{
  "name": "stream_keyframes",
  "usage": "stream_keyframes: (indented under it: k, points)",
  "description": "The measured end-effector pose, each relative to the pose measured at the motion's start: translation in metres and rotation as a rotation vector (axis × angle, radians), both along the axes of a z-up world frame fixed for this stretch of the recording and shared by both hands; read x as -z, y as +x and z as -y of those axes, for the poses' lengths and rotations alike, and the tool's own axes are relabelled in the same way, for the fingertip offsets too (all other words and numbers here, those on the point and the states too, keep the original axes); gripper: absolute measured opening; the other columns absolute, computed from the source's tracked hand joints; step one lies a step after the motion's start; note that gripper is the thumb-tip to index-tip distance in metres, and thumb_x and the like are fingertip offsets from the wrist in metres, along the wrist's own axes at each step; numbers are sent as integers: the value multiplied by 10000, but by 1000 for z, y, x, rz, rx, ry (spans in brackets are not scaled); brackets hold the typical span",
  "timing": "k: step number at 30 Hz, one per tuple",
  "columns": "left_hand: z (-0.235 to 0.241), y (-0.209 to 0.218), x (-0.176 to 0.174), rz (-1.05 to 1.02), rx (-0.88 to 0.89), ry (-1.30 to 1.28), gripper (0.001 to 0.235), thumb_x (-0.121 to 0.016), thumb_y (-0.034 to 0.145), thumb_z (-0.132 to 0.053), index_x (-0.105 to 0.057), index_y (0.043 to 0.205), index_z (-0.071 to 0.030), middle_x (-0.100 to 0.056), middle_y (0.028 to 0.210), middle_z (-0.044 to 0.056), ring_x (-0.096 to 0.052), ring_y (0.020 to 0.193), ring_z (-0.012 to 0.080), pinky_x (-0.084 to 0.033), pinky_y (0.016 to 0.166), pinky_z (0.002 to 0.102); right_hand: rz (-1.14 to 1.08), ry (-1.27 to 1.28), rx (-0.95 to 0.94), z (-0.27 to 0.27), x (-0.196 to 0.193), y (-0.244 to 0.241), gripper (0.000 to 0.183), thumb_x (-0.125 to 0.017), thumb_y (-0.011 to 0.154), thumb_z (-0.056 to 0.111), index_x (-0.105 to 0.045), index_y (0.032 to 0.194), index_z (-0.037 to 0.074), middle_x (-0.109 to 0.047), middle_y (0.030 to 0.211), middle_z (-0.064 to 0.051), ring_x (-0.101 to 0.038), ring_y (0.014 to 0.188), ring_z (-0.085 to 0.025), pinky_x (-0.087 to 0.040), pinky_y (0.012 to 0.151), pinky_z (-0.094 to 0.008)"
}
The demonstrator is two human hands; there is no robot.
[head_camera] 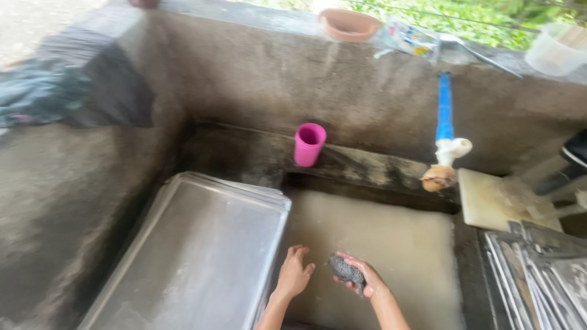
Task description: The person washes multiple metal trays in a concrete sink using a steel wool scrubber and running water. They scrub each tray on both sides, rinse it, and place it on a stack of clean trays to the left.
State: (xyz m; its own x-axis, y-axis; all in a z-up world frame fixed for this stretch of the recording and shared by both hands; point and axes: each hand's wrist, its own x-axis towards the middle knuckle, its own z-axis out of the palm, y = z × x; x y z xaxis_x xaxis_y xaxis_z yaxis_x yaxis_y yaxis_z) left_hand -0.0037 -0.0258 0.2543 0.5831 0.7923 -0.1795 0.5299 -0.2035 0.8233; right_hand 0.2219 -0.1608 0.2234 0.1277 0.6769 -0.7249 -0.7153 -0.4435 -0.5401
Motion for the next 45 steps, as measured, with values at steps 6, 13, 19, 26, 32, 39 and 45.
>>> stream_keyframes:
  k: [6, 13, 19, 26, 32, 39, 45]
  points:
    - [3, 59, 152, -534, -10, -269, 483, -747, 891, -293, -629, 1301, -67, -627, 1298, 191, -588, 1261, 375, -481, 1051, 432, 605, -590, -492, 55, 72, 126, 326, -585, 973, 260, -792, 1153, 85, -762, 954, -208, -728, 602, -279, -493, 363, -294]
    - [-4, 80, 225, -594, -237, -377, 545, -672, 909, -381, -595, 1347, -65, -589, 1363, 184, -555, 1302, 368, -455, 1073, 451, 1297, -835, -526, 91, 169, 118, 328, -542, 979, 265, -769, 1110, 67, -751, 1058, -138, -722, 898, -293, -575, 672, -368]
    - [-10, 73, 261, -526, -379, -430, 607, -608, 926, -456, -565, 1386, -63, -557, 1418, 178, -527, 1337, 363, -434, 1092, 467, 1406, -832, -381, 111, 197, 94, 316, -547, 962, 218, -726, 1178, 73, -698, 1152, -133, -658, 1008, -310, -551, 769, -391]
    - [-92, 99, 274, -273, -554, -405, 686, -533, 944, -545, -531, 1431, -61, -520, 1483, 172, -494, 1379, 356, -408, 1115, 486, 1755, -508, -148, 35, 237, 121, 349, -553, 942, 163, -677, 1257, 80, -637, 1262, -126, -584, 1136, -331, -524, 882, -419]
    - [-40, 74, 259, -85, -672, -720, 759, -469, 961, -620, -501, 1470, -59, -488, 1538, 166, -465, 1414, 350, -387, 1134, 502, 1865, -304, -239, 51, 236, 71, 409, -558, 924, 117, -635, 1325, 86, -584, 1357, -121, -520, 1245, -349, -500, 978, -442]
    - [-24, 46, 245, 67, -691, -1002, 847, -395, 979, -708, -466, 1516, -57, -451, 1603, 159, -432, 1455, 343, -361, 1156, 521, 1902, -108, -249, -49, 168, -27, 501, -564, 904, 62, -586, 1404, 94, -523, 1467, -115, -445, 1373, -370, -473, 1091, -470]
    - [-23, 26, 309, 452, -534, -1047, 793, -418, 958, -734, -495, 1385, -70, -502, 1439, 124, -481, 1314, 286, -411, 1067, 454, 1875, 229, -356, -82, 159, -96, 592, -569, 887, 16, -544, 1472, 100, -470, 1562, -109, -381, 1482, -387, -449, 1187, -493]
